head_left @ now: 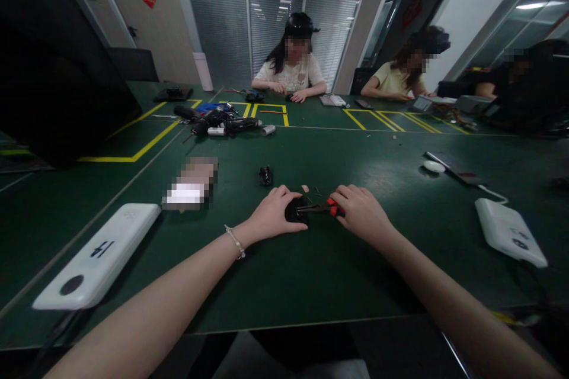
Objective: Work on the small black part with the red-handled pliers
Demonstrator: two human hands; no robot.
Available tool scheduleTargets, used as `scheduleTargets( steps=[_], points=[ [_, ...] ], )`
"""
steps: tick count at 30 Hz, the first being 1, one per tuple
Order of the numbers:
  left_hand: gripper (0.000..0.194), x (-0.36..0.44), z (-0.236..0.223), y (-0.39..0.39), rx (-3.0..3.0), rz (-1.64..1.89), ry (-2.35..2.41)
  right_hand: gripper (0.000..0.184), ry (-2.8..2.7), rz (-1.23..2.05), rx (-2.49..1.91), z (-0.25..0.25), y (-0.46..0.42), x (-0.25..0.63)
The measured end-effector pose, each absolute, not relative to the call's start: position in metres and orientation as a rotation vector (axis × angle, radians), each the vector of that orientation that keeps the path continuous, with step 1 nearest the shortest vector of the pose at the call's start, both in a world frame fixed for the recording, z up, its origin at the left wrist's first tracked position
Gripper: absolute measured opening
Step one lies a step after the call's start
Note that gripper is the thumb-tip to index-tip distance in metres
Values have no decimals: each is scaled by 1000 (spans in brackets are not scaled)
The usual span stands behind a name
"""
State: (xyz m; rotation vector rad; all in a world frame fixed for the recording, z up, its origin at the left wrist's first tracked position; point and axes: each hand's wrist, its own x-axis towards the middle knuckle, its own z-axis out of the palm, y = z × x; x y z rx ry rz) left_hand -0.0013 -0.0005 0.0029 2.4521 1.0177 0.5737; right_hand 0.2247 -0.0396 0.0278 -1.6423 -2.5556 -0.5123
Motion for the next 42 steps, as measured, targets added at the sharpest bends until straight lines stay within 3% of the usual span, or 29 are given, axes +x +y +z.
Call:
scheduleTargets(
  steps=[42],
  points=[
    [64, -2, 5, -2, 2433, 563, 1017, 19, -2547, -468, -1651, 26, -38, 228]
  ],
)
